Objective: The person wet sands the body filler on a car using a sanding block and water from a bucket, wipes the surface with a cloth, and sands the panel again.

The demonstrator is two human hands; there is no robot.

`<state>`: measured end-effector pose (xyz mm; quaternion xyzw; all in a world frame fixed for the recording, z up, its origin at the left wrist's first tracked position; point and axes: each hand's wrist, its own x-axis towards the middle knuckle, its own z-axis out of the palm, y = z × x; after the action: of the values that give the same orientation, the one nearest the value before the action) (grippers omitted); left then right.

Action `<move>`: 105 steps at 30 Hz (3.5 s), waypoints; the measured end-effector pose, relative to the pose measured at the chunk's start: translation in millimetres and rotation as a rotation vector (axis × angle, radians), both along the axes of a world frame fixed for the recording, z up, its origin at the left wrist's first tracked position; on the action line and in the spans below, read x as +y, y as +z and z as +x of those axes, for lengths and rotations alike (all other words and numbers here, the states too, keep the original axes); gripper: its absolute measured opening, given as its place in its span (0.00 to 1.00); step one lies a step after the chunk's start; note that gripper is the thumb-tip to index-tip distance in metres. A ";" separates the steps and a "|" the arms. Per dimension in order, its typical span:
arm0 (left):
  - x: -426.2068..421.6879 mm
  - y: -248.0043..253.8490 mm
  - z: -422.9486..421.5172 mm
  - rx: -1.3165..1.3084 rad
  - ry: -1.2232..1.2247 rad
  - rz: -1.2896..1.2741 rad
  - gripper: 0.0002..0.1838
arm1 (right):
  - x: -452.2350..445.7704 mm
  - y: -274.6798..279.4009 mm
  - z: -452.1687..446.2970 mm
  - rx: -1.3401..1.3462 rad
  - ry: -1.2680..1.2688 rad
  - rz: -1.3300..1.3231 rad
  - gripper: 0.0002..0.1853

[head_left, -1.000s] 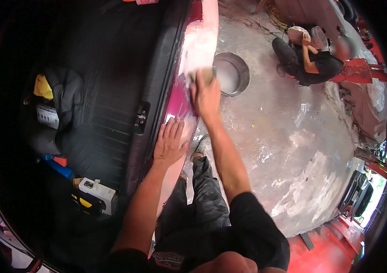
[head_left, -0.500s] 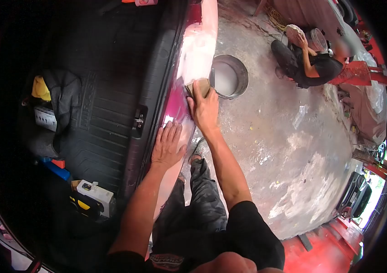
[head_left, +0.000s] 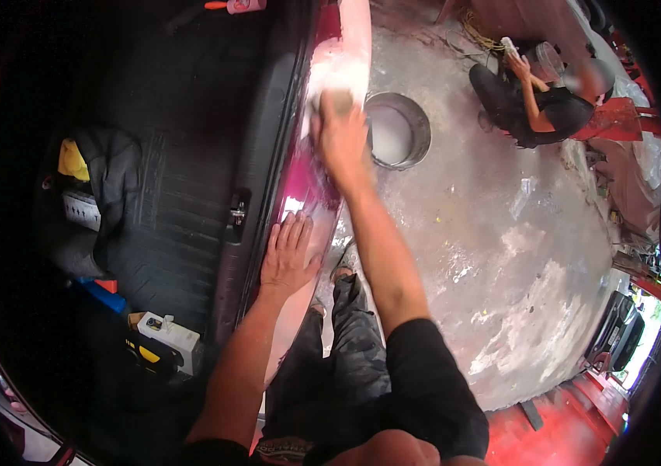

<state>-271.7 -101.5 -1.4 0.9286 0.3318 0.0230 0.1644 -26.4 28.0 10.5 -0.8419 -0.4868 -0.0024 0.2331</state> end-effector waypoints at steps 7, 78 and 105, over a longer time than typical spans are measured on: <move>2.1 1.3 4.6 0.015 -0.005 0.038 0.45 | -10.8 -9.1 -16.2 0.040 -0.022 0.064 0.33; 9.0 18.0 22.2 0.109 -0.074 0.013 0.46 | -248.2 -35.1 -64.5 1.008 -0.173 0.308 0.29; 83.5 6.2 138.0 0.153 -0.247 0.154 0.50 | -323.8 -112.4 -89.0 1.525 -0.443 0.116 0.31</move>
<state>-133.7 -18.0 4.8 0.9712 0.2241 -0.0428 0.0688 -115.5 -295.8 -101.8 -0.6752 -0.0133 0.5029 0.5396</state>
